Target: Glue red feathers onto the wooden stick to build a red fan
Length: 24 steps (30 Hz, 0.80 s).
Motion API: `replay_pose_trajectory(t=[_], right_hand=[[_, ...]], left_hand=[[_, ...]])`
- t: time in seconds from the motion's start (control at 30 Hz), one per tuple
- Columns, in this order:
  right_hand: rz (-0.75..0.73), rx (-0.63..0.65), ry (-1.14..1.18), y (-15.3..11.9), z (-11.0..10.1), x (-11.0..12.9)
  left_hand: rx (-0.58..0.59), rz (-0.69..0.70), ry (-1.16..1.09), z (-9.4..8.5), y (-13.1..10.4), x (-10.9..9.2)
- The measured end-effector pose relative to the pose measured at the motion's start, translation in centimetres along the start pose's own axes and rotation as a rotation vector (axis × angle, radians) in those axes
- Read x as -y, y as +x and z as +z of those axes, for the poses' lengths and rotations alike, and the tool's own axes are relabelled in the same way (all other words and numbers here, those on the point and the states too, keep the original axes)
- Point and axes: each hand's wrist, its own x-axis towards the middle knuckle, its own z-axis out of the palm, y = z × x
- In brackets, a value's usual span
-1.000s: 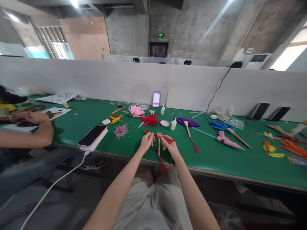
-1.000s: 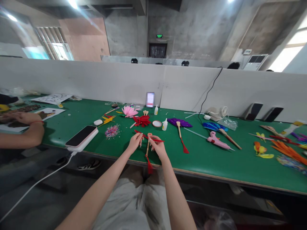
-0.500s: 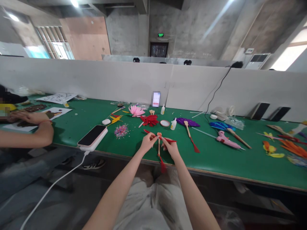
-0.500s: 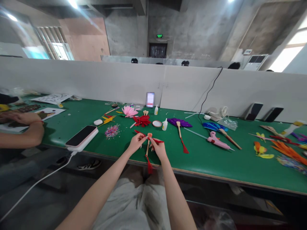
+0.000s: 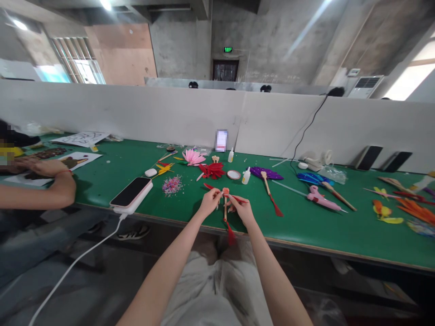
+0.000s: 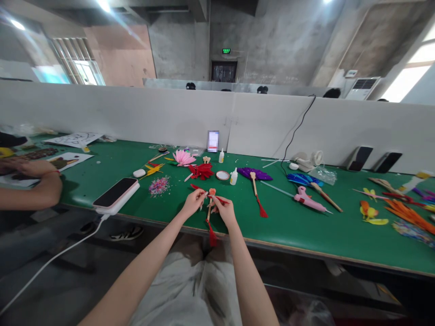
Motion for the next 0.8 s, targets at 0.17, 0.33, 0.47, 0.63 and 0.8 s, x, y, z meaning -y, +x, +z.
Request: replay_pose_trajectory(t=[0.17,0.33,0.47,0.63,0.8], right_hand=[[0.005,-0.008,-0.001,-0.13,0.04,0.24],[0.011,-0.017,0.004,-0.33,0.09,0.64],[0.01,-0.033,0.01,-0.36,0.17,0.58],[0.002,-0.027,0.011,-0.27,0.15,0.3],[0.002,-0.01,0.0,-0.23,0.1,0.37]], left_hand=[[0.01,-0.012,-0.006,-0.04,0.02,-0.16],[0.002,-0.011,-0.001,-0.13,0.0,-0.35],[-0.004,-0.003,0.009,-0.04,-0.09,-0.32],[0.001,0.009,0.023,0.11,-0.17,-0.2],[0.015,0.0,0.026,0.09,-0.08,-0.02]])
